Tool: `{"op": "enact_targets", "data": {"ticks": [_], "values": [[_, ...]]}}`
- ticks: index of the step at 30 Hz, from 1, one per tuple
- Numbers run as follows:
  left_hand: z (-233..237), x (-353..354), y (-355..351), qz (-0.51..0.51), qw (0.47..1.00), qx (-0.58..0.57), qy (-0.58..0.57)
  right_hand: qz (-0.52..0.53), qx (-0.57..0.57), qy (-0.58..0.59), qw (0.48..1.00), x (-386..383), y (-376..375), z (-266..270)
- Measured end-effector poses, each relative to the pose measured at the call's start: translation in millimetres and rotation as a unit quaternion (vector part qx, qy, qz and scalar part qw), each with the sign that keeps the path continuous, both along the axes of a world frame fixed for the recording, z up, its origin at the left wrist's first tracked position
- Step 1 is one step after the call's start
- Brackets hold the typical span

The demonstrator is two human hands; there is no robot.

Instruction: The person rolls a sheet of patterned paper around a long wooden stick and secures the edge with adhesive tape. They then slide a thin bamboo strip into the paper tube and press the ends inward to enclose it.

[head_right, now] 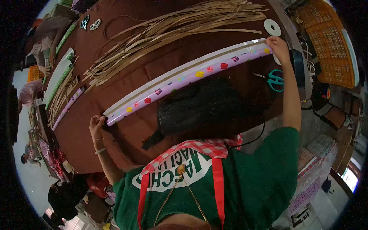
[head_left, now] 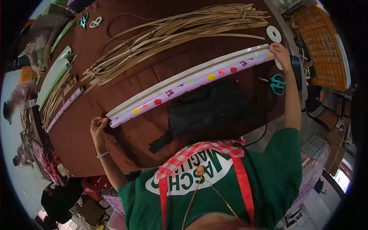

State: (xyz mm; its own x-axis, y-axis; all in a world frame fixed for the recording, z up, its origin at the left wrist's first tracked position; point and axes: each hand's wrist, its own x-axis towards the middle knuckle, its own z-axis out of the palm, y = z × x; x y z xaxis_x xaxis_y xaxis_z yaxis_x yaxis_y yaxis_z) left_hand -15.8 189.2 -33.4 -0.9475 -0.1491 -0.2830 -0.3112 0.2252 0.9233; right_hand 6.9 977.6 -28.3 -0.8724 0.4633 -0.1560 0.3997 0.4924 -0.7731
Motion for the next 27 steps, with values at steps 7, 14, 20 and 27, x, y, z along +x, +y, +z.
{"op": "enact_targets", "data": {"ticks": [7, 14, 20, 27], "values": [[12.5, 4.0, 22.1, 0.042, 0.999, -0.018, 0.019, -0.010, -0.007, 0.005, 1.000, -2.0, 8.9, -13.4], [4.4, -0.3, 19.1, 0.058, 0.996, -0.066, 0.003, 0.021, 0.056, -0.004, 0.998, -3.3, 16.4, -22.7], [-0.9, -3.8, 14.2, 0.062, 0.991, -0.115, -0.023, -0.006, 0.065, -0.022, 0.998, -2.0, 23.6, -26.2], [11.6, -2.4, 26.5, 0.064, 0.989, -0.131, -0.019, -0.001, 0.085, -0.026, 0.996, -3.2, 55.5, -43.2]]}}
